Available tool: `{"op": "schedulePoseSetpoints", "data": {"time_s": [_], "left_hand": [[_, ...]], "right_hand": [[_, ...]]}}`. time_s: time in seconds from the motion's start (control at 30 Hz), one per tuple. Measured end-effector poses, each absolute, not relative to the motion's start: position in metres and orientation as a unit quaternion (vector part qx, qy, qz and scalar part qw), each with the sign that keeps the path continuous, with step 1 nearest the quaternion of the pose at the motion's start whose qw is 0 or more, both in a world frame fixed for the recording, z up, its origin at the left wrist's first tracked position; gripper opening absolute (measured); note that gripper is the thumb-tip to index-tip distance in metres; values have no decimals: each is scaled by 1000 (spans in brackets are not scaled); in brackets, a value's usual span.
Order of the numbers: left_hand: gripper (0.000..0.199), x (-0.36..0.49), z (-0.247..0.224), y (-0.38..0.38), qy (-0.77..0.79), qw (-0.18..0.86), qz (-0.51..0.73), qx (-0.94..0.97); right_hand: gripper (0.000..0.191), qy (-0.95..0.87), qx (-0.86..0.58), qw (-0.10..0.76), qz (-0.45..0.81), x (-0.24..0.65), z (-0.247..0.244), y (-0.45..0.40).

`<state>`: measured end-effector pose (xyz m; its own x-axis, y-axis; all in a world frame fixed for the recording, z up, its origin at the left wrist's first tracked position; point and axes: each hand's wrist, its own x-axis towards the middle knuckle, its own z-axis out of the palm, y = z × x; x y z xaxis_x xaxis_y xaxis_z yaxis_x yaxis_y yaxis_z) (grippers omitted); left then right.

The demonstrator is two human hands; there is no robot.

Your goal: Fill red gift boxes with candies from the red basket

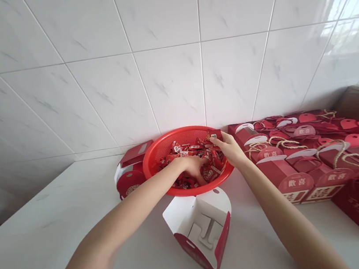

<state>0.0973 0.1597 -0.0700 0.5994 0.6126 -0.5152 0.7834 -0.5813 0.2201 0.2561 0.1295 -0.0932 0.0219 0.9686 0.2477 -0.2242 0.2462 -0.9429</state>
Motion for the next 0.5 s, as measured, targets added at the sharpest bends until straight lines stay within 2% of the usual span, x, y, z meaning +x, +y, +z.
{"op": "schedulePoseSetpoints", "data": {"time_s": [0.1, 0.4, 0.5], "left_hand": [[85, 101, -77, 160, 394, 199, -167, 882], [39, 97, -79, 169, 369, 226, -101, 896], [34, 90, -75, 175, 372, 248, -73, 891]], "right_hand": [[32, -496, -373, 611, 492, 256, -93, 129], [31, -496, -374, 612, 490, 257, -93, 130], [31, -499, -378, 610, 486, 258, -93, 130]]}}
